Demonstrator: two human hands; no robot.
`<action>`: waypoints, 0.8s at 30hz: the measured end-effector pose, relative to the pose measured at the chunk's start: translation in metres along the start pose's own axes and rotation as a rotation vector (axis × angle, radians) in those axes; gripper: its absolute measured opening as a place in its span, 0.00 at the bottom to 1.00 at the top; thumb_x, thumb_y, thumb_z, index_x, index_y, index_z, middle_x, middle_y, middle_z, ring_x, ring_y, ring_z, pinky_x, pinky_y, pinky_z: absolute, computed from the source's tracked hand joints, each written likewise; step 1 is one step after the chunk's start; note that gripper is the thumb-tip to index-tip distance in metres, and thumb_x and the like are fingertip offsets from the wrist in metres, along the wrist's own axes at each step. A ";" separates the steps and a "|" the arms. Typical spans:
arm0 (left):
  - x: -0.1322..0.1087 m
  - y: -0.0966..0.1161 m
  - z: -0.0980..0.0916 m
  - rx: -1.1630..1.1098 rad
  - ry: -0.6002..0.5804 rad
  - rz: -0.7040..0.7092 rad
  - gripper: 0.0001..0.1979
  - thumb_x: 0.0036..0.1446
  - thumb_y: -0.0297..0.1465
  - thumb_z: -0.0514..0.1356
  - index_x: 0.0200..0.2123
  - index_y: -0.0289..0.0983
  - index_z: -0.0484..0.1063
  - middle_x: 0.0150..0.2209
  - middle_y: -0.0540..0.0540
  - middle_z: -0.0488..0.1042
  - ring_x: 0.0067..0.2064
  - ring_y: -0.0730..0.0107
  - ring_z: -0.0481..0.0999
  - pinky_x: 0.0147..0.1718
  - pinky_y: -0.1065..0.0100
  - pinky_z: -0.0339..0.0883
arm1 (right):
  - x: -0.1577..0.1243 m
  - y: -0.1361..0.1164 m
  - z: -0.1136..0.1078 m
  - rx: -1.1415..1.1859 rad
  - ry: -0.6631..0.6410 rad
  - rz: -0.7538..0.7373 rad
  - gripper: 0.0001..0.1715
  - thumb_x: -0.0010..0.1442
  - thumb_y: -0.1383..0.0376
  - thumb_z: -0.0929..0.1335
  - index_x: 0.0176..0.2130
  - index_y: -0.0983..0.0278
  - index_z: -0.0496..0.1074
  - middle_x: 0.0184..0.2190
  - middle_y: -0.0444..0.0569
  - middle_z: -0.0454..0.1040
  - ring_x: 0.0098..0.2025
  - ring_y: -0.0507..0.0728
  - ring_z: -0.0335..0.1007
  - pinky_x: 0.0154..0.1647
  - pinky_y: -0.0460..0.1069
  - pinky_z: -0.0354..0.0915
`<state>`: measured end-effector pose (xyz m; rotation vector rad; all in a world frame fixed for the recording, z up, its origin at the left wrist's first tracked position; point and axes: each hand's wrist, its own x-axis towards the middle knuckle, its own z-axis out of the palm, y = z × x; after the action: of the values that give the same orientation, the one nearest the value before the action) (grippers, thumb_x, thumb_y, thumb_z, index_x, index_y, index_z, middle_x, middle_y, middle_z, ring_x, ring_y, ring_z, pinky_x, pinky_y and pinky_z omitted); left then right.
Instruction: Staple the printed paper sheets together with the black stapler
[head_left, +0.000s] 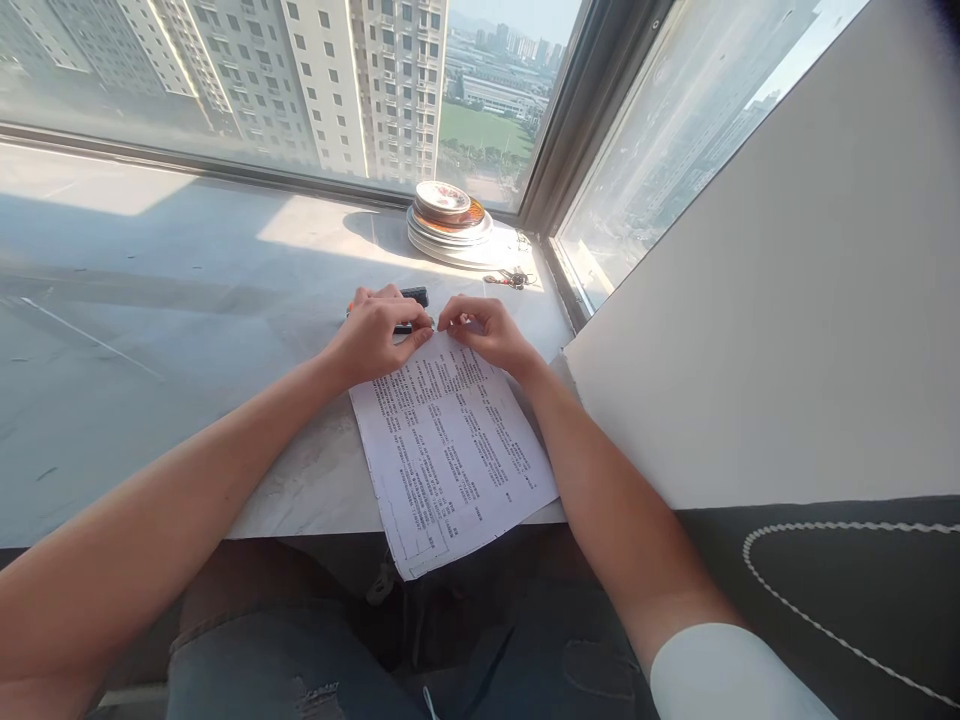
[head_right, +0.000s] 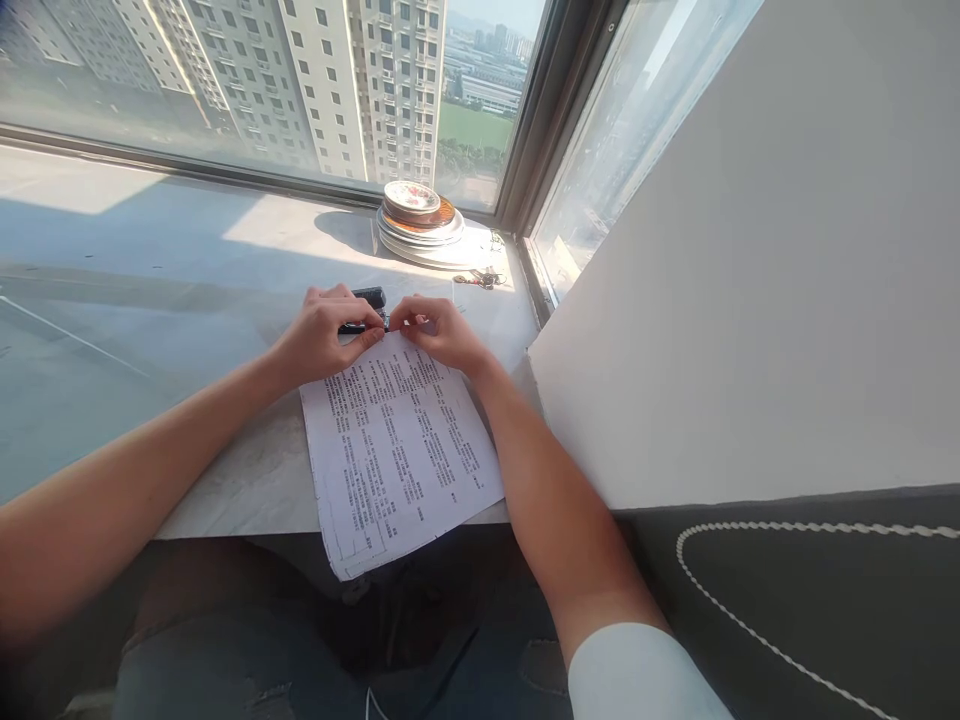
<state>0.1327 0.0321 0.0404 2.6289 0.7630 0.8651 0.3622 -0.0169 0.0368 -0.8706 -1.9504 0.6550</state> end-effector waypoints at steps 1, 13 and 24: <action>0.000 0.000 0.000 0.001 -0.002 0.002 0.09 0.64 0.36 0.61 0.39 0.42 0.81 0.36 0.47 0.81 0.45 0.58 0.73 0.57 0.47 0.54 | 0.000 -0.001 0.000 0.008 -0.014 -0.001 0.10 0.62 0.69 0.66 0.37 0.59 0.76 0.36 0.45 0.76 0.38 0.55 0.64 0.43 0.54 0.63; -0.001 -0.003 -0.001 0.010 -0.083 0.110 0.09 0.66 0.35 0.59 0.37 0.42 0.80 0.35 0.47 0.80 0.44 0.57 0.74 0.56 0.47 0.56 | 0.003 0.015 0.001 -0.003 0.330 0.179 0.15 0.71 0.57 0.62 0.38 0.59 0.74 0.39 0.48 0.76 0.41 0.56 0.69 0.45 0.53 0.69; -0.006 -0.002 0.010 -0.078 -0.311 0.122 0.09 0.67 0.31 0.56 0.37 0.40 0.76 0.40 0.45 0.81 0.40 0.64 0.77 0.40 0.61 0.66 | 0.013 0.032 0.021 -0.181 -0.028 0.084 0.37 0.62 0.62 0.66 0.69 0.55 0.62 0.68 0.51 0.65 0.61 0.63 0.68 0.55 0.57 0.71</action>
<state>0.1342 0.0301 0.0287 2.6716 0.4830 0.4840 0.3494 0.0105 0.0106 -1.0639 -2.0308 0.5471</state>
